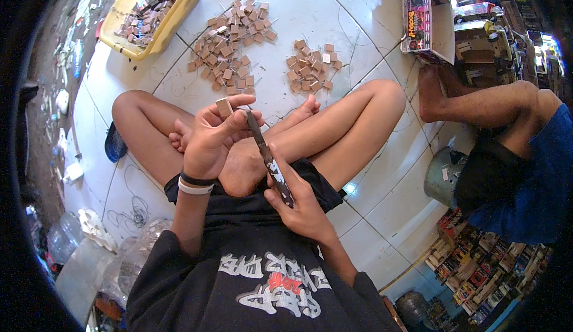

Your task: The person sits cross-legged on a tiled floor and repeatedly inserts a thin wire into small rectangular cardboard blocks using a metal tool. The person picks up each block, aligns the wire, and pushes it into the block before placing the finished unit on the floor. A yellow bin and scattered blocks are visible nearby.

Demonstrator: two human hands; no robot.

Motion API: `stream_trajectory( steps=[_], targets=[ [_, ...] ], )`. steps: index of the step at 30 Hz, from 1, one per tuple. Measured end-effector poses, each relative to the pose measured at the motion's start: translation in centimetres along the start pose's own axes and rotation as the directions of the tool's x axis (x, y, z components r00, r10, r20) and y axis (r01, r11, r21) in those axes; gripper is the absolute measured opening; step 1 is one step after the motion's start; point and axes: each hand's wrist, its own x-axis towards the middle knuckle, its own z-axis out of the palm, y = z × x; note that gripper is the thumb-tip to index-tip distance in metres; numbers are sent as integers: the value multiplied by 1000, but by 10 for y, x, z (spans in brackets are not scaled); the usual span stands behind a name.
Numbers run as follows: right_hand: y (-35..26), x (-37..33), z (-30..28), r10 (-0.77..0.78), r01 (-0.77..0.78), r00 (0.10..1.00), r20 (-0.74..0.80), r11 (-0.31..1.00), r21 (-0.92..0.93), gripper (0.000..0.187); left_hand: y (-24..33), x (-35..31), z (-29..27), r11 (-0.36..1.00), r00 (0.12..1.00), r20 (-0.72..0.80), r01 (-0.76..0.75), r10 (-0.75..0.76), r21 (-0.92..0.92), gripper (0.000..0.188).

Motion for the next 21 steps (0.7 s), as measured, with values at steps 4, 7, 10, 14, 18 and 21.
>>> stream_trajectory(
  steps=[4, 7, 10, 14, 18, 21],
  targets=[
    [2, -12, 0, 3, -215, 954, 300, 703, 678, 73, 1, -6, -4, 957, 975, 167, 185, -149, -223, 44],
    [5, -15, 9, -78, -250, 938, 337, 521, 816, 64, 2, -11, -3, 975, 983, 104, 165, -150, -147, 46],
    [5, -15, 11, -35, -252, 944, 328, 565, 786, 58, 3, -11, -6, 990, 990, 100, 105, -95, -98, 41],
    [0, -13, 10, -56, -233, 948, 313, 546, 804, 62, 1, -8, -14, 983, 998, 48, -20, 29, -183, 26],
    [-7, -10, 2, 88, -181, 976, 201, 838, 515, 71, -2, -5, -19, 985, 985, -36, -166, 168, 41, 23],
    [-14, -8, -3, 228, -256, 966, 120, 894, 368, 75, -3, -4, -18, 955, 968, -33, -240, 249, 171, 21]
  ],
)
